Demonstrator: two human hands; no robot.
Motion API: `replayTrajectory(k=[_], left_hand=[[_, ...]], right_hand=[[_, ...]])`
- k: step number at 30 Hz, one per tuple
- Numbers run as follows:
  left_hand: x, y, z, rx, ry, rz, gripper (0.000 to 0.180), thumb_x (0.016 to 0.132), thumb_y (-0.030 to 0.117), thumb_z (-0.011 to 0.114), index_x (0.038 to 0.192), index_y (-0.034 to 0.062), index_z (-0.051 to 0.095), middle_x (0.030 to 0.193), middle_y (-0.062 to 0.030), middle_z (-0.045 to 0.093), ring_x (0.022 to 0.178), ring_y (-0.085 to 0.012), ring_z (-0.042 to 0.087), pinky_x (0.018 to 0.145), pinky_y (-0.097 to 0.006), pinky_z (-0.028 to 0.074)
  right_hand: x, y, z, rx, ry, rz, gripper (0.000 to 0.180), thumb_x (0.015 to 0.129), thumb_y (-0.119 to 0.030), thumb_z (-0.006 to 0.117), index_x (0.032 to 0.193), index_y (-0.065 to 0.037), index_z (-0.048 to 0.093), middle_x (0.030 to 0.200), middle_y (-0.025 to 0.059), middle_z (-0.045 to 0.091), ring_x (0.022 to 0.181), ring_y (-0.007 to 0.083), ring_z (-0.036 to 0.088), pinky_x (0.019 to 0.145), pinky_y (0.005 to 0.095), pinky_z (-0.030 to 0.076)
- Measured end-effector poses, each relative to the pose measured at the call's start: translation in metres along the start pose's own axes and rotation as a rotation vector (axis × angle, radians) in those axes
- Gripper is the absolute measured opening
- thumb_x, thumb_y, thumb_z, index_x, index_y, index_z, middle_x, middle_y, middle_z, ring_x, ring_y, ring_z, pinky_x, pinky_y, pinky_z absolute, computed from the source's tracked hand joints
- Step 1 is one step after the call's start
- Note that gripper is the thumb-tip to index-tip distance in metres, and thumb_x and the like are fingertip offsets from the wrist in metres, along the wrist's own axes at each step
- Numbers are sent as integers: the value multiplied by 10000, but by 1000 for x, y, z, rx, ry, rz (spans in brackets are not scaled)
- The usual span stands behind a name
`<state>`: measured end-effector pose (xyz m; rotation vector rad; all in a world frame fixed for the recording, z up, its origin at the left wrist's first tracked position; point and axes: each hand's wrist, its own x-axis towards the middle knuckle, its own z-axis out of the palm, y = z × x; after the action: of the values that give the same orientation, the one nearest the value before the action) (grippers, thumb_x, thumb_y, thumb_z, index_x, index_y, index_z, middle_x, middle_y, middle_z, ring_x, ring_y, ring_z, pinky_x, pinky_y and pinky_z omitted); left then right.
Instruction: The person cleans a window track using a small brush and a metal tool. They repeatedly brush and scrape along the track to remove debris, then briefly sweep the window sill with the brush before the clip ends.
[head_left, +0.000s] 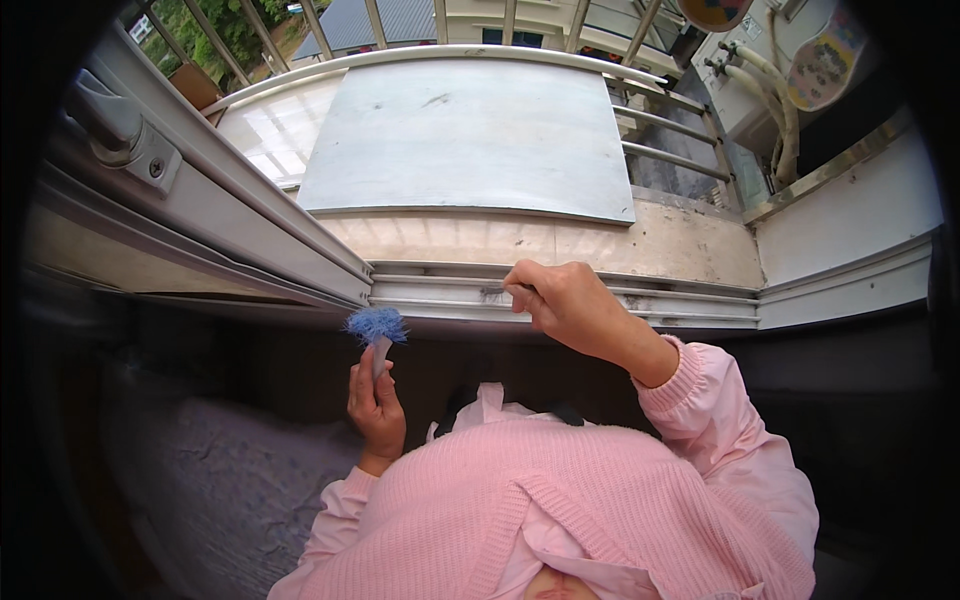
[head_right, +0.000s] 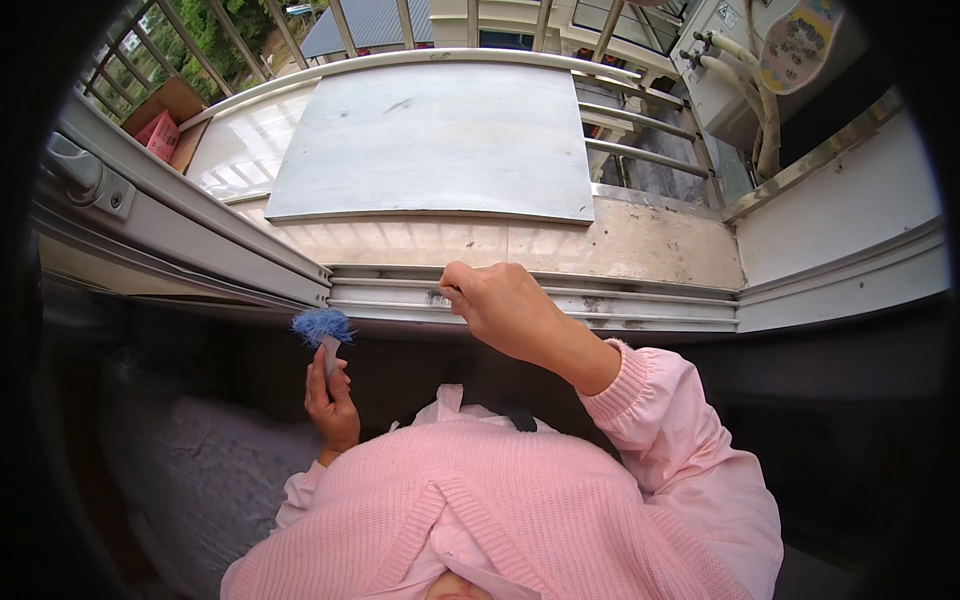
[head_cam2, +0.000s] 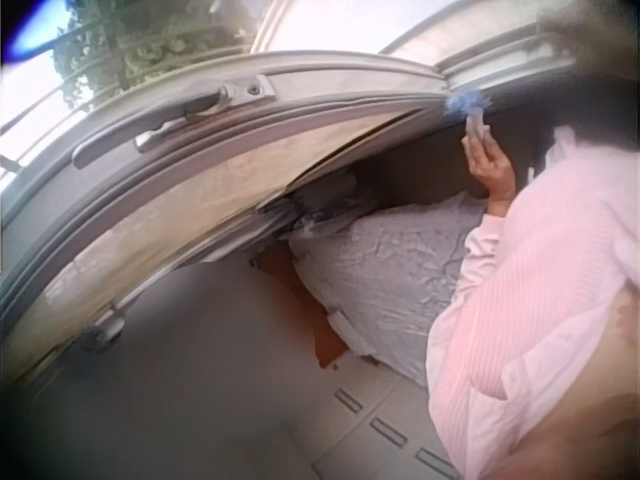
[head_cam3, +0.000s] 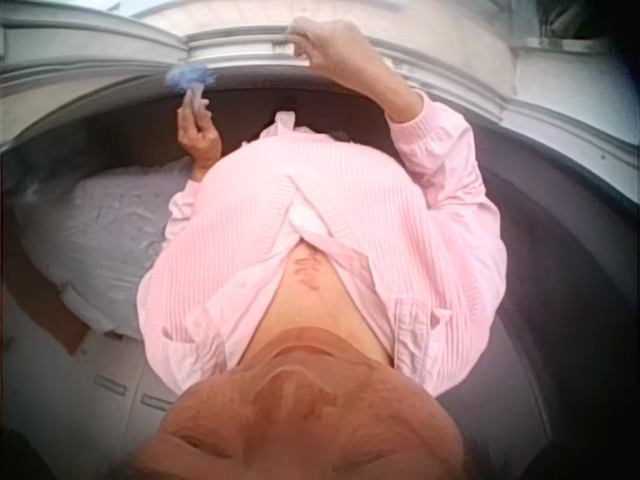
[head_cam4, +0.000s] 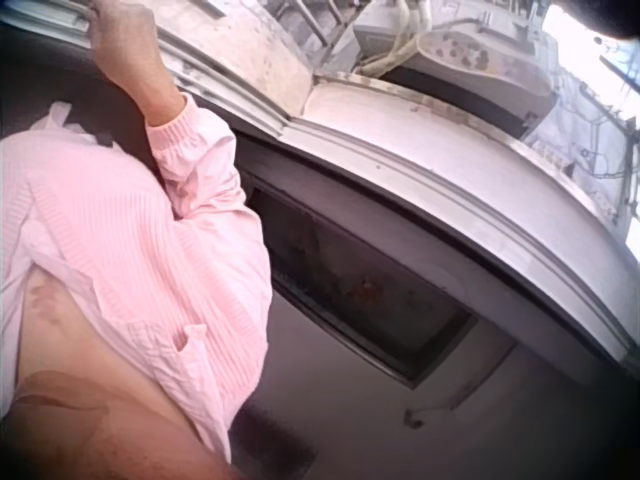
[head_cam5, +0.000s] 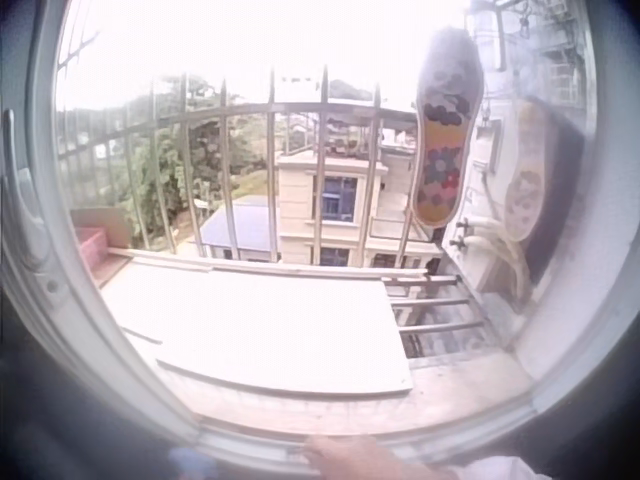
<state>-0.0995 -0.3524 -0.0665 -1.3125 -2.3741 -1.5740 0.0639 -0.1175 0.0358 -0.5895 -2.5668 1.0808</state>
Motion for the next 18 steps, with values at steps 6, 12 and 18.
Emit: replayTrajectory(k=[6, 12, 18], left_hand=[[-3, 0, -5, 14, 3, -71, 318, 967, 98, 500, 1264, -5, 545, 883, -114, 605, 737, -225, 614, 655, -313, 502], [-11, -13, -4, 6, 65, -64, 313, 962, 83, 494, 1254, -20, 545, 873, -124, 606, 730, -227, 610, 641, -310, 497], [-9, -18, -4, -3, 63, -45, 315, 967, 96, 499, 1261, -6, 545, 872, -113, 610, 698, -210, 590, 626, -303, 490]], right_hand=[[89, -18, 63, 130, -21, -81, 157, 910, -150, 550, 863, -4, 588, 683, 198, 635, 659, 384, 631, 610, 443, 495], [110, -8, 85, -135, -86, -91, 180, 909, -150, 533, 873, 13, 599, 670, 199, 635, 653, 367, 641, 612, 430, 496], [87, -6, 0, -124, -446, 282, 210, 889, -86, 466, 749, 22, 580, 592, 149, 608, 538, 252, 643, 566, 378, 508]])
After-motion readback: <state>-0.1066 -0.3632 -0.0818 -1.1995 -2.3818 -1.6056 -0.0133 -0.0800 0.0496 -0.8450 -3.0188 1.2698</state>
